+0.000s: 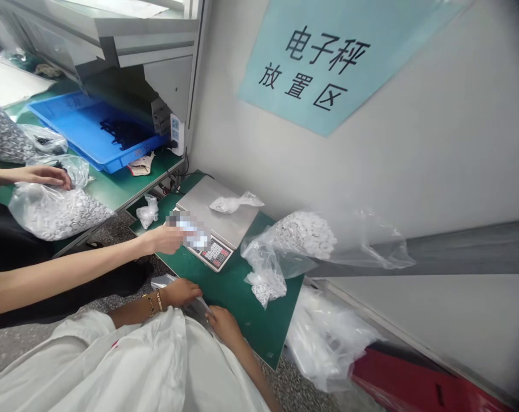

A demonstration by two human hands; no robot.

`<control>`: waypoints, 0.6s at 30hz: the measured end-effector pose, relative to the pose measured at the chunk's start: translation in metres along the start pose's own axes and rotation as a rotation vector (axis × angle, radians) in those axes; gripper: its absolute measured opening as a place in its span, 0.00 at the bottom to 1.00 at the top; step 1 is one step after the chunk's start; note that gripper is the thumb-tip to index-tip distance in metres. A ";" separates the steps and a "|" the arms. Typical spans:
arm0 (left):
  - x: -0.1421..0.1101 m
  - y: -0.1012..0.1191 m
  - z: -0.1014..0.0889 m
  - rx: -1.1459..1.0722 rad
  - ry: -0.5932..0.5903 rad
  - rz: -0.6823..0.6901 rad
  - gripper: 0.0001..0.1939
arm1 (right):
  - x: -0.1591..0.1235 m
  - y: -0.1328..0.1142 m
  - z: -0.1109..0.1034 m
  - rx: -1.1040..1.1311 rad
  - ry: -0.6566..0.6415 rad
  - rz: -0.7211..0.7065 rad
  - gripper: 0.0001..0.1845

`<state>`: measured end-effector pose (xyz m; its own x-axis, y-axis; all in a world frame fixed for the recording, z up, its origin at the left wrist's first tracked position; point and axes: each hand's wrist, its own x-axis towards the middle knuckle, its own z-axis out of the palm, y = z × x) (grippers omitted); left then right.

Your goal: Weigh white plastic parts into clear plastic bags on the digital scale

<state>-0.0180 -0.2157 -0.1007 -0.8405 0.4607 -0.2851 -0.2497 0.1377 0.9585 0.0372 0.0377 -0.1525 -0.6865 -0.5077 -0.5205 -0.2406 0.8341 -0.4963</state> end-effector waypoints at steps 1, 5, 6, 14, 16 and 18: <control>0.001 -0.011 0.017 0.040 -0.004 0.014 0.04 | -0.001 0.002 -0.002 -0.007 0.009 0.013 0.09; 0.007 -0.044 0.053 0.181 -0.033 0.077 0.07 | -0.003 0.010 -0.012 -0.039 0.059 0.071 0.10; 0.007 -0.047 0.054 0.121 -0.024 0.065 0.07 | -0.003 0.012 -0.014 -0.045 0.067 0.084 0.10; 0.010 -0.051 0.045 0.045 -0.054 0.035 0.07 | -0.004 0.014 -0.015 -0.055 0.076 0.108 0.10; 0.012 -0.054 0.047 0.208 -0.074 0.082 0.08 | -0.004 0.015 -0.014 -0.051 0.087 0.109 0.10; 0.014 -0.058 0.048 0.326 -0.088 0.109 0.08 | -0.005 0.017 -0.014 -0.044 0.102 0.108 0.09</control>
<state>0.0074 -0.1749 -0.1603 -0.8053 0.5604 -0.1934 0.0180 0.3492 0.9369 0.0268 0.0574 -0.1489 -0.7756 -0.3921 -0.4948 -0.1899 0.8923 -0.4095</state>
